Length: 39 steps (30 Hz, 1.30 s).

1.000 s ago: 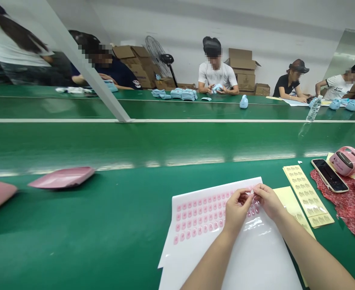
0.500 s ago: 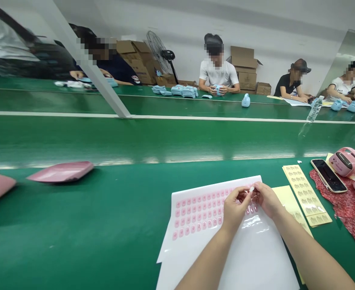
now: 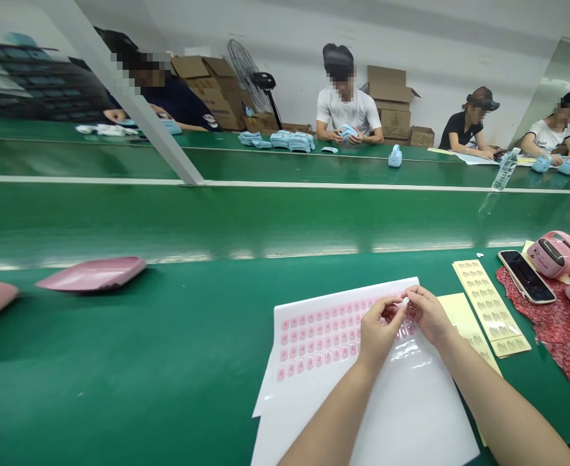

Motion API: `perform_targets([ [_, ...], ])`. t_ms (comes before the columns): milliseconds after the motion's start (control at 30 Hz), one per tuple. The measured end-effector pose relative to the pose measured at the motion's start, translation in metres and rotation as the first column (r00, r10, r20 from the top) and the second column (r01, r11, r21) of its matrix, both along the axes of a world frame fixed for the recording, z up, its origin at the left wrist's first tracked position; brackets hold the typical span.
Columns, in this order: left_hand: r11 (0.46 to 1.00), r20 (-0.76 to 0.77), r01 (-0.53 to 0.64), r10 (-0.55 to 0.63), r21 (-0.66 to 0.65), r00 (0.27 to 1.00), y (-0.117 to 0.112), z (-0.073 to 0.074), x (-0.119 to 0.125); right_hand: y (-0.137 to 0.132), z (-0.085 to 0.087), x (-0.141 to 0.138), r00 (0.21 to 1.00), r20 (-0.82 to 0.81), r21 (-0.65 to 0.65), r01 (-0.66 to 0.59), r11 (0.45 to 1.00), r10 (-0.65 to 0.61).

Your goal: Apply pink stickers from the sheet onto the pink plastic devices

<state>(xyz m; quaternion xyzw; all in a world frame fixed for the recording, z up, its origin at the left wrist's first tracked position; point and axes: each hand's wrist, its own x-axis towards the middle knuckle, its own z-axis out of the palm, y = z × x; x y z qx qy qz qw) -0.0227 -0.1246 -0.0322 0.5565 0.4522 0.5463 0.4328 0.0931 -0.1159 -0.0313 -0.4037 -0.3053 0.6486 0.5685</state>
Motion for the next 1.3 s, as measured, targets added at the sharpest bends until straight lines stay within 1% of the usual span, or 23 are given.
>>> perform_targets([
  [333, 0.999, 0.013, 0.000, 0.000, -0.042, 1.000, -0.0003, 0.0031, 0.0000, -0.0007, -0.0044, 0.0004, 0.997, -0.030, -0.026, -0.074, 0.997, 0.073],
  [633, 0.999, 0.035, -0.011, 0.013, -0.045, 0.999, -0.0013, 0.0062, 0.0002, -0.0005, -0.0030, -0.0014, 0.996, -0.065, -0.061, -0.065, 0.996, 0.061],
  [933, 0.999, 0.041, -0.010, 0.012, -0.048, 0.999, -0.0001, 0.0054, 0.0009, -0.0010, 0.0013, -0.0033, 0.999, -0.039, -0.082, -0.041, 0.996, 0.038],
  [1133, 0.998, 0.039, -0.007, 0.010, -0.062, 0.999, -0.0003, 0.0040, 0.0008, 0.0000, 0.0000, -0.0027, 1.000, -0.007, -0.062, 0.026, 0.998, -0.026],
  [1300, 0.997, 0.042, -0.022, 0.025, -0.078, 0.999, 0.0010, 0.0027, 0.0006, 0.0004, -0.0002, -0.0007, 0.987, 0.021, 0.021, 0.161, 0.987, -0.162],
])
